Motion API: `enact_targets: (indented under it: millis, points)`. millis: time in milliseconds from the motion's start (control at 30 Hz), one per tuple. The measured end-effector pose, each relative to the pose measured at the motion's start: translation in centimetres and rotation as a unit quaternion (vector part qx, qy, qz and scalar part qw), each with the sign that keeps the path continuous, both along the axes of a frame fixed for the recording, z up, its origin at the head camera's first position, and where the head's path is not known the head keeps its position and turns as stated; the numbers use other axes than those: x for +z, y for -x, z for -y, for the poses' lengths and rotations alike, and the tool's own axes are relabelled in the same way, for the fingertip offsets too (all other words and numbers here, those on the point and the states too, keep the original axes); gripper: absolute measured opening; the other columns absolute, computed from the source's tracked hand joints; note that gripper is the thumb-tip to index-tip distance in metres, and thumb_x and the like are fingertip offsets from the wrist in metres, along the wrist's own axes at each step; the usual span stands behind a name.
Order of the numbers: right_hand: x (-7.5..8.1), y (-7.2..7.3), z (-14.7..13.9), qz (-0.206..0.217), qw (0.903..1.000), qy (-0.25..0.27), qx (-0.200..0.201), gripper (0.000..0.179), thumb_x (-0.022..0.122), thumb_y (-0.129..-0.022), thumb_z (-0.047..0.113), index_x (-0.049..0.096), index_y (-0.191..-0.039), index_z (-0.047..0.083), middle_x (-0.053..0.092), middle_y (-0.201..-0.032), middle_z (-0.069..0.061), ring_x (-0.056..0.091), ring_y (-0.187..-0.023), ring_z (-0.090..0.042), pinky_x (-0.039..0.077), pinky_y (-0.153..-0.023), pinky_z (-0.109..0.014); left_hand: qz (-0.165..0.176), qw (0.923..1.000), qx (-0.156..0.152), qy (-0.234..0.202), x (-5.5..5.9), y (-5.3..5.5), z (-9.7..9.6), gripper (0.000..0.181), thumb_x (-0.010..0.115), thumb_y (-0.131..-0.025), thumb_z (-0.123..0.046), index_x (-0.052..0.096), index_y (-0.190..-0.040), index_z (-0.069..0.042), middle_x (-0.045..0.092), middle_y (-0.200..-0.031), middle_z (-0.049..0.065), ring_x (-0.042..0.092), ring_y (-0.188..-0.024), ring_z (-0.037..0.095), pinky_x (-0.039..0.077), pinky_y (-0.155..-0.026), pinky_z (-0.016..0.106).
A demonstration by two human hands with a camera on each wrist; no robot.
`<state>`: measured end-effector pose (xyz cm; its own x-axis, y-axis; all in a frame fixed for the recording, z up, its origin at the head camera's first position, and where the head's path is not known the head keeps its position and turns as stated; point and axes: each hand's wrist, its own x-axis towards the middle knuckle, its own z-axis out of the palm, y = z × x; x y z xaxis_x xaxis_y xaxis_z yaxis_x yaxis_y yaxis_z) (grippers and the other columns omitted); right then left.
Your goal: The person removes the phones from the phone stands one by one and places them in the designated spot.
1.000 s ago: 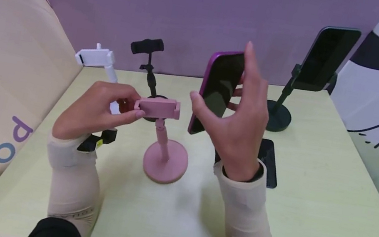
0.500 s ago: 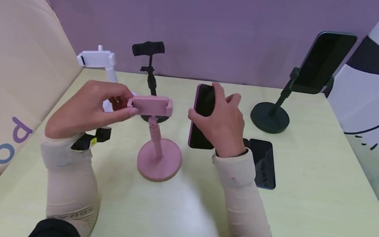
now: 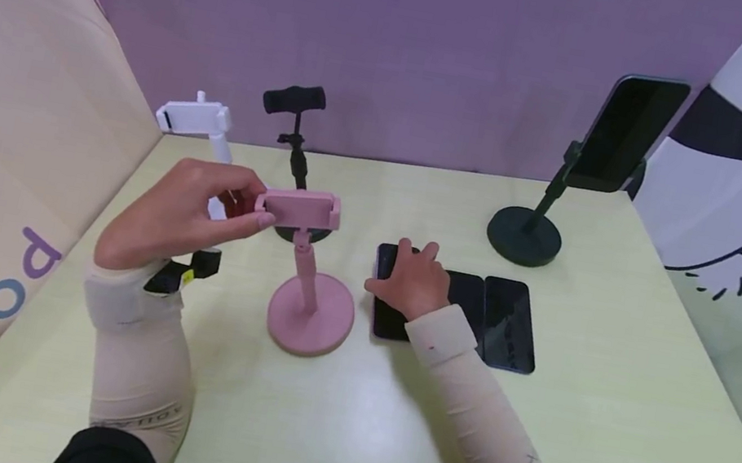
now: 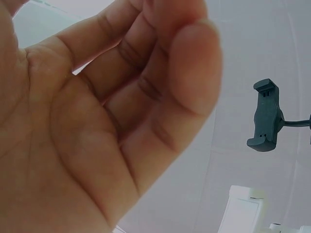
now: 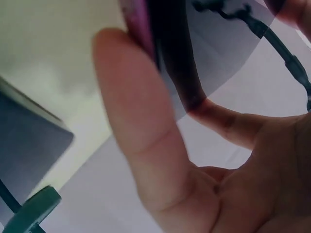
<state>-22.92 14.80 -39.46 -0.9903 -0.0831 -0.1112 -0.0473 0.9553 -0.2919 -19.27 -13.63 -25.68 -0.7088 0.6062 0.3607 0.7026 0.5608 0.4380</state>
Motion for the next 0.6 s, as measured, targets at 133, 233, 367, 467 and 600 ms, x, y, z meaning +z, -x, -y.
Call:
enact_targets:
  millis: [133,233,367,467,600]
  points:
    - [-1.0,-0.1,0.0,0.013,0.9993,-0.036,0.005,0.083,0.066,-0.079,0.053,0.039,-0.139,0.002,0.041,-0.118,-0.032,0.055,-0.068,-0.033,0.052,-0.064,-0.048,0.0,1.0,0.001,0.004,-0.1,0.1,-0.1,0.021,0.065,-0.092,-0.034,0.067,-0.094,-0.013,0.061,-0.076,-0.008,0.055,-0.067,0.007,0.049,-0.062,0.027]
    - [-1.3,-0.1,0.1,0.022,0.9984,-0.053,0.004,0.084,0.066,-0.079,0.056,0.041,-0.138,0.002,0.042,-0.117,-0.031,0.055,-0.069,-0.033,0.053,-0.064,-0.048,0.001,1.0,0.002,0.004,0.0,0.0,0.0,0.021,0.065,-0.092,-0.035,0.067,-0.094,-0.014,0.062,-0.076,-0.008,0.055,-0.067,0.007,0.05,-0.062,0.028]
    - [-1.4,-0.1,0.0,0.027,0.9974,-0.067,0.003,0.083,0.064,-0.08,0.057,0.041,-0.139,0.002,0.044,-0.117,-0.032,0.057,-0.073,-0.035,0.053,-0.066,-0.05,0.004,1.0,0.002,0.003,0.1,-0.1,-0.1,0.021,0.065,-0.092,-0.035,0.067,-0.094,-0.013,0.062,-0.076,-0.008,0.055,-0.067,0.008,0.051,-0.061,0.029]
    - [-1.4,-0.1,-0.2,0.037,0.9963,-0.078,0.003,0.083,0.062,-0.081,0.057,0.041,-0.14,0.003,0.046,-0.117,-0.032,0.058,-0.076,-0.037,0.052,-0.068,-0.05,0.007,1.0,0.002,0.003,0.2,-0.1,-0.1,0.021,0.065,-0.092,-0.034,0.067,-0.094,-0.014,0.062,-0.076,-0.008,0.055,-0.067,0.008,0.05,-0.061,0.028]
    - [-1.4,-0.2,-0.6,0.049,0.9947,-0.09,0.005,0.081,0.059,-0.083,0.058,0.041,-0.14,0.004,0.047,-0.117,-0.031,0.058,-0.08,-0.038,0.051,-0.07,-0.051,0.006,1.0,0.002,0.002,0.1,-0.1,-0.1,0.02,0.066,-0.092,-0.034,0.067,-0.093,-0.014,0.061,-0.075,-0.008,0.055,-0.066,0.008,0.05,-0.061,0.028]
